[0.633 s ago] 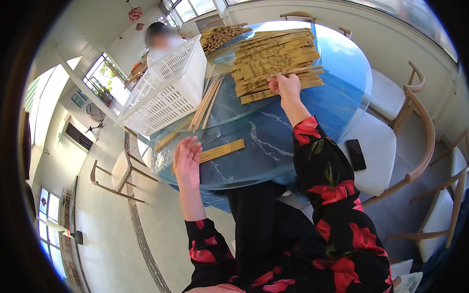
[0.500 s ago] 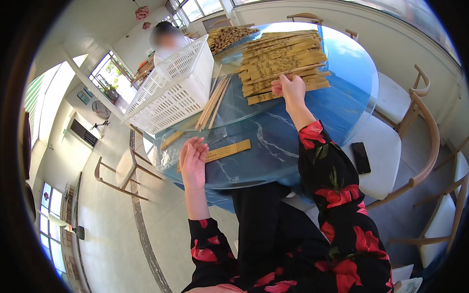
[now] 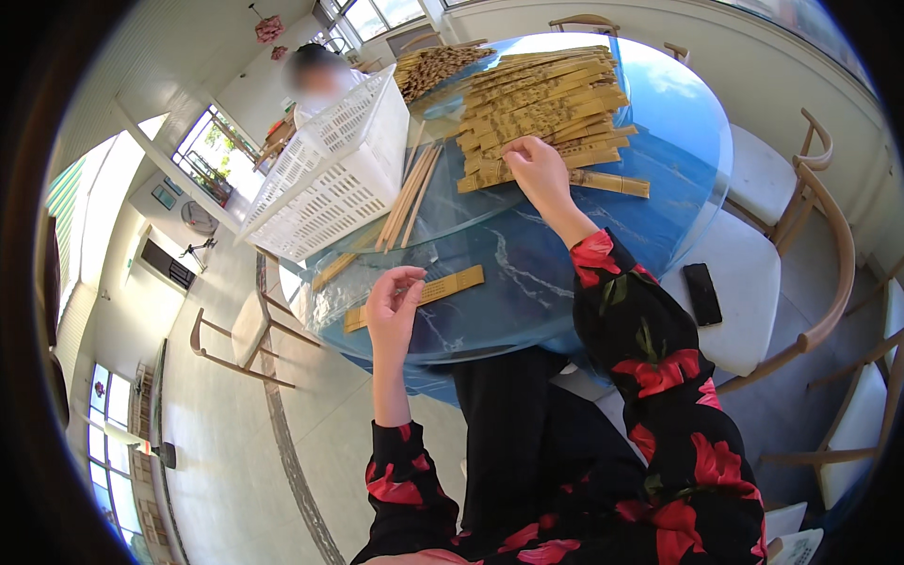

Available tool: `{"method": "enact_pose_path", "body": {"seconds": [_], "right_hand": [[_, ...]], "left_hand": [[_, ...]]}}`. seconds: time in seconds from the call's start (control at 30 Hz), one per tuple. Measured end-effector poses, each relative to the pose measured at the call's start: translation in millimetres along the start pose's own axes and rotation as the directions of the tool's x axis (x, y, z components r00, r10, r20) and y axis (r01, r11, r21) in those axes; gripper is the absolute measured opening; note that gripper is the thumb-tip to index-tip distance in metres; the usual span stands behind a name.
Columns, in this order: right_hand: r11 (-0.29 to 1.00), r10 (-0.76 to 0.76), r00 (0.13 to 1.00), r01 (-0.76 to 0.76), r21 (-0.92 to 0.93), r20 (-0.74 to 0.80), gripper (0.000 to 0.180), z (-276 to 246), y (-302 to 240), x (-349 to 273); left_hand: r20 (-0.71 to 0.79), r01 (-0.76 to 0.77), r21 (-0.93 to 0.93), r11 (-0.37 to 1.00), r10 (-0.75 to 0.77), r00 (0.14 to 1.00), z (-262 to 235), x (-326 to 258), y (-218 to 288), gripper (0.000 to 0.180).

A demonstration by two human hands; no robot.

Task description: The person inserts thin wooden sticks into pre-cut slots on flat bamboo strips at a round table. She repeatedly picks up a strip, aligns a stick, and pushes it into place, then sets the assembled piece aside. Another person is visible across the table also handling similar items.

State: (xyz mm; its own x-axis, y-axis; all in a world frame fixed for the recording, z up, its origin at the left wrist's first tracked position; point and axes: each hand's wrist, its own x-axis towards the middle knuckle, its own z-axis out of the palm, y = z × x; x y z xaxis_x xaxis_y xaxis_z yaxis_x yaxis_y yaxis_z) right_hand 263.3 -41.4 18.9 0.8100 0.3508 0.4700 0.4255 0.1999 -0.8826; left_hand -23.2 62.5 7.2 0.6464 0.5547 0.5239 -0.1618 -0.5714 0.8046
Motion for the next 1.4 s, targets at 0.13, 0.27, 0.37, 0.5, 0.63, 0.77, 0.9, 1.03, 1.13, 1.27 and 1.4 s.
{"method": "enact_pose_path", "body": {"seconds": [0.13, 0.27, 0.37, 0.5, 0.63, 0.77, 0.9, 1.03, 1.13, 1.27, 1.4], "right_hand": [[0.944, -0.163, 0.981, 0.186, -0.271, 0.104, 0.018, -2.7, -21.0, -16.0], [0.708, -0.497, 0.852, 0.508, -0.491, 0.164, 0.020, 7.3, -10.2, -20.0], [0.688, -0.394, 0.909, 0.389, -0.612, 0.135, 0.028, -3.0, -11.1, -19.8], [0.504, -0.399, 0.888, 0.421, -0.754, 0.229, 0.022, -7.7, -6.3, -15.3], [0.305, -0.381, 0.870, 0.439, -0.845, 0.314, 0.012, -6.4, -18.2, -18.9], [0.171, -0.427, 0.816, 0.496, -0.851, 0.390, 0.009, -8.3, -32.5, -18.2], [0.024, -0.627, 0.610, 0.636, -0.771, 0.485, 0.017, 9.9, -47.0, -0.6], [-0.063, -0.614, 0.583, 0.635, -0.770, 0.532, 0.040, 4.1, -46.1, 61.7], [-0.065, -0.561, 0.647, 0.587, -0.807, 0.516, 0.048, 5.9, -24.8, 79.9], [0.038, -0.326, 0.797, 0.548, -0.836, 0.508, 0.048, 3.4, 6.0, 74.3], [0.114, -0.451, 0.743, 0.598, -0.794, 0.495, 0.045, 13.6, 7.9, 63.2]], "left_hand": [[0.029, -0.140, 0.277, 0.951, 0.137, 0.990, 11.4, 15.7, 7.9, 0.014], [-0.030, -0.178, 0.489, 0.854, 0.221, 0.975, 6.0, 30.5, 3.2, 0.011], [-0.049, -0.148, 0.464, 0.873, 0.192, 0.980, 11.7, 35.0, -2.6, 0.008], [-0.049, -0.122, 0.464, 0.877, 0.163, 0.985, 11.3, 24.2, -6.8, 0.006], [-0.053, -0.124, 0.460, 0.879, 0.167, 0.984, 12.3, 22.5, -4.5, 0.005], [-0.043, -0.159, 0.469, 0.869, 0.202, 0.978, 15.1, 23.2, -2.1, 0.005], [-0.059, -0.181, 0.473, 0.862, 0.236, 0.970, 10.1, 20.8, -6.5, 0.005], [-0.012, -0.228, 0.464, 0.856, 0.263, 0.965, 19.0, 25.3, -11.6, 0.005], [-0.019, -0.190, 0.454, 0.871, 0.223, 0.975, 16.0, 23.0, -13.5, 0.005], [-0.062, -0.157, 0.474, 0.866, 0.210, 0.976, 13.0, 22.3, -12.2, 0.004], [-0.214, -0.073, 0.523, 0.849, 0.213, 0.953, 7.6, 20.4, -9.5, 0.005]]}}
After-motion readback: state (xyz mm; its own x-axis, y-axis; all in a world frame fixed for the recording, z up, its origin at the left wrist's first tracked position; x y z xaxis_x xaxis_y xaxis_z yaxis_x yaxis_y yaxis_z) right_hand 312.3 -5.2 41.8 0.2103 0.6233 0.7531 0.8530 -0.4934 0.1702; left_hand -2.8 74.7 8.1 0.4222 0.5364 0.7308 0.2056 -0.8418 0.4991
